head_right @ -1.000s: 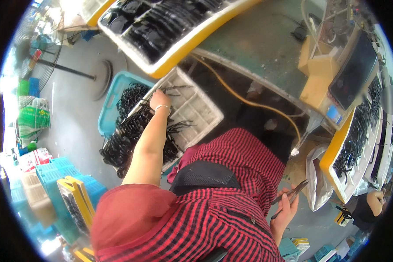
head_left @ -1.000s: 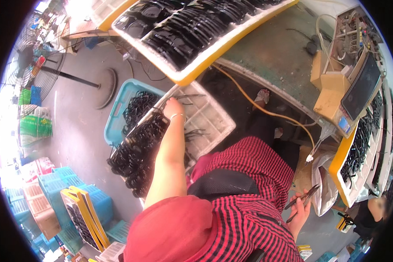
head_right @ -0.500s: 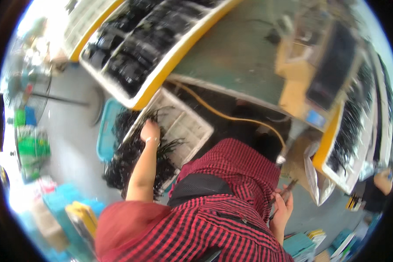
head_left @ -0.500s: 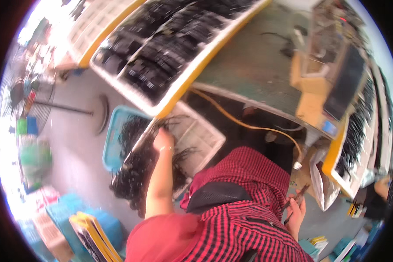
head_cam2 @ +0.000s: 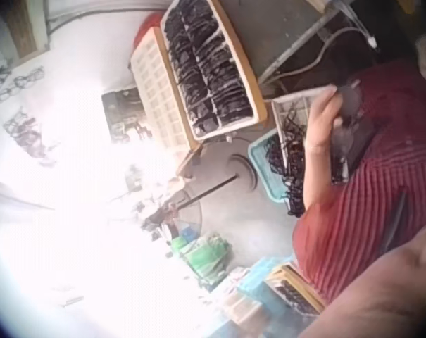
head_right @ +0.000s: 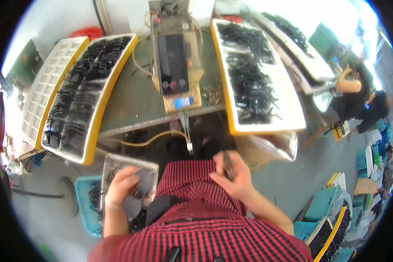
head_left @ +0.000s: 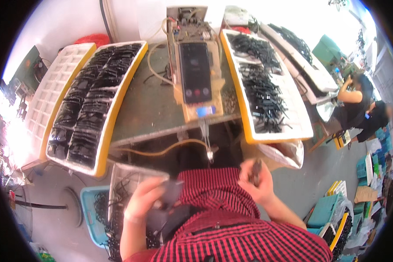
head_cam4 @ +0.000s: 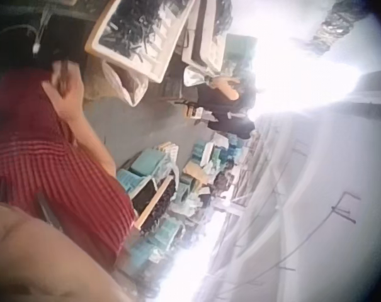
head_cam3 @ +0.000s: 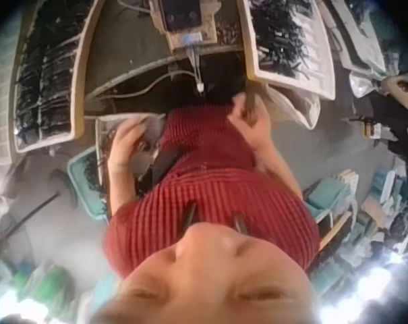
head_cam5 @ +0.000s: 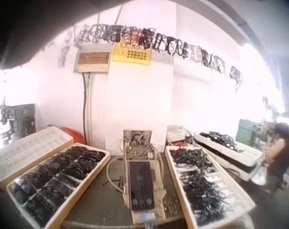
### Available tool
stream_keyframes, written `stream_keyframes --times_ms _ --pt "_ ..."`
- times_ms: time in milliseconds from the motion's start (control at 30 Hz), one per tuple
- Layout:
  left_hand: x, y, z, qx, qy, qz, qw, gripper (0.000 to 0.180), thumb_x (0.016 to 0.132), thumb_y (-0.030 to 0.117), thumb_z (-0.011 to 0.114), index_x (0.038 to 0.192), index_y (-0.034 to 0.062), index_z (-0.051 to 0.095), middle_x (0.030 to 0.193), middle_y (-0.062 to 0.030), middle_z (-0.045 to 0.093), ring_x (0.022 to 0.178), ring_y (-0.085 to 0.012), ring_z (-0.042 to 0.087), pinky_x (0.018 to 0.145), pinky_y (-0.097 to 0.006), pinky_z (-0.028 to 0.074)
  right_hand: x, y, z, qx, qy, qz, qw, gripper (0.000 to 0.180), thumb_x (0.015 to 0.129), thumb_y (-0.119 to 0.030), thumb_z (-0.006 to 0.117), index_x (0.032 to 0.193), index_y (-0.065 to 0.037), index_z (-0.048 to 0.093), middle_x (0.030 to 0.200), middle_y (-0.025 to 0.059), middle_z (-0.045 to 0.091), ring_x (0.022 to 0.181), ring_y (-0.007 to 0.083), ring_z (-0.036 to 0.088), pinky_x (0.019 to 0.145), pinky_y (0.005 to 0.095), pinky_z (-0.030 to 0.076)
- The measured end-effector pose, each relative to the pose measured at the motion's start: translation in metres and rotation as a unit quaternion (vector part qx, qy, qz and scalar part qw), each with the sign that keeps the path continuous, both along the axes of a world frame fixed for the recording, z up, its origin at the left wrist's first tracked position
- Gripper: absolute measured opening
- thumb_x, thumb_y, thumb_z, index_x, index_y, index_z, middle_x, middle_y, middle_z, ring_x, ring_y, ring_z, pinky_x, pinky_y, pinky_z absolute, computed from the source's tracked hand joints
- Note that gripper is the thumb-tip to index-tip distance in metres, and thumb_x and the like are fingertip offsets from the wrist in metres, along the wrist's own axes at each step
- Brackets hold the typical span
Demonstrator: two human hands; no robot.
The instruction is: The person repeatedly picks up sunglasses frames and arms from trays, uses pliers to attach the arms to the frames, and places the assembled sunglasses into a tray. The process is repeated for multiple units.
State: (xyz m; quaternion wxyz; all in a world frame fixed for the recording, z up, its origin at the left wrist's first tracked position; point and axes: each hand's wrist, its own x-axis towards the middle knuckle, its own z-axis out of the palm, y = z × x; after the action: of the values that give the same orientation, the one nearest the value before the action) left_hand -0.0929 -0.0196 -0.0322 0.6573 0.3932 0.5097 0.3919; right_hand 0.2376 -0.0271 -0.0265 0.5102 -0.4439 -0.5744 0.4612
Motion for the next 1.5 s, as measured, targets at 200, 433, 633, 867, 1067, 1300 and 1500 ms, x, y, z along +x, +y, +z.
stream_keyframes --times_ms 200,433,633,867,1067,1300,1500 --pt "0.104 0.039 0.033 -0.048 -0.084 -0.323 0.941 0.010 0.091 0.015 0.058 0.084 0.0083 0.057 0.070 0.0037 0.054 0.059 -0.0041 0.050 0.049 -0.018 0.037 -0.010 0.010 0.036 0.158 -0.122 0.026 0.980 0.015 0.084 -0.001 0.069 0.095 -0.002 0.059 0.075 -0.0013 0.052 0.064 0.0065 0.047 0.058 0.0215 0.039" --pt "0.114 -0.015 -0.017 0.004 -0.229 -0.128 0.965 0.049 0.090 0.002 0.060 0.134 -0.0012 0.040 0.113 -0.0169 0.062 0.100 -0.0221 0.065 0.083 -0.030 0.056 -0.008 -0.009 -0.008 -0.064 0.019 -0.074 0.995 0.005 0.092 -0.007 0.060 0.090 -0.002 0.060 0.071 -0.0019 0.057 0.062 0.0054 0.052 0.058 0.0207 0.042" --pt "0.124 -0.006 -0.037 -0.122 -0.210 0.013 0.970 0.032 0.103 0.022 0.044 0.127 0.0006 0.048 0.115 -0.0166 0.062 0.109 -0.0256 0.062 0.088 -0.038 0.056 -0.024 0.003 -0.041 -0.037 -0.119 -0.026 0.992 0.008 0.092 -0.011 0.062 0.091 -0.004 0.060 0.069 -0.0007 0.055 0.062 0.0080 0.051 0.057 0.0249 0.041" --pt "0.138 0.028 -0.083 -0.188 -0.299 0.086 0.932 0.031 0.102 0.020 0.046 0.124 -0.0015 0.050 0.112 -0.0161 0.061 0.109 -0.0292 0.061 0.094 -0.050 0.053 -0.019 0.030 -0.090 -0.197 0.085 -0.100 0.972 0.012 0.096 -0.015 0.060 0.100 -0.004 0.059 0.084 -0.0020 0.058 0.074 0.0055 0.056 0.068 0.0219 0.048" --pt "0.138 0.054 -0.068 -0.149 -0.299 0.071 0.940 0.035 0.104 0.023 0.038 0.126 -0.0019 0.050 0.118 -0.0169 0.061 0.115 -0.0291 0.059 0.096 -0.049 0.052 -0.024 0.048 -0.086 -0.149 0.109 -0.116 0.976 0.013 0.096 -0.013 0.061 0.103 -0.003 0.059 0.088 0.0001 0.060 0.078 0.0079 0.059 0.072 0.0230 0.051" --pt "0.137 0.063 -0.060 -0.117 -0.262 0.078 0.955 0.035 0.104 0.024 0.040 0.125 -0.0013 0.053 0.113 -0.0154 0.064 0.109 -0.0275 0.063 0.091 -0.046 0.055 -0.027 0.051 -0.083 -0.127 0.112 -0.120 0.978 0.013 0.096 -0.013 0.061 0.105 -0.003 0.060 0.089 -0.0001 0.060 0.078 0.0080 0.058 0.074 0.0234 0.049" --pt "0.133 0.066 -0.059 -0.110 -0.251 0.080 0.958 0.033 0.103 0.024 0.044 0.123 0.0001 0.055 0.111 -0.0128 0.063 0.103 -0.0251 0.063 0.088 -0.045 0.056 -0.033 0.052 -0.080 -0.109 0.140 -0.122 0.977 0.014 0.096 -0.014 0.061 0.105 -0.003 0.060 0.090 -0.0001 0.060 0.080 0.0071 0.057 0.075 0.0224 0.047"
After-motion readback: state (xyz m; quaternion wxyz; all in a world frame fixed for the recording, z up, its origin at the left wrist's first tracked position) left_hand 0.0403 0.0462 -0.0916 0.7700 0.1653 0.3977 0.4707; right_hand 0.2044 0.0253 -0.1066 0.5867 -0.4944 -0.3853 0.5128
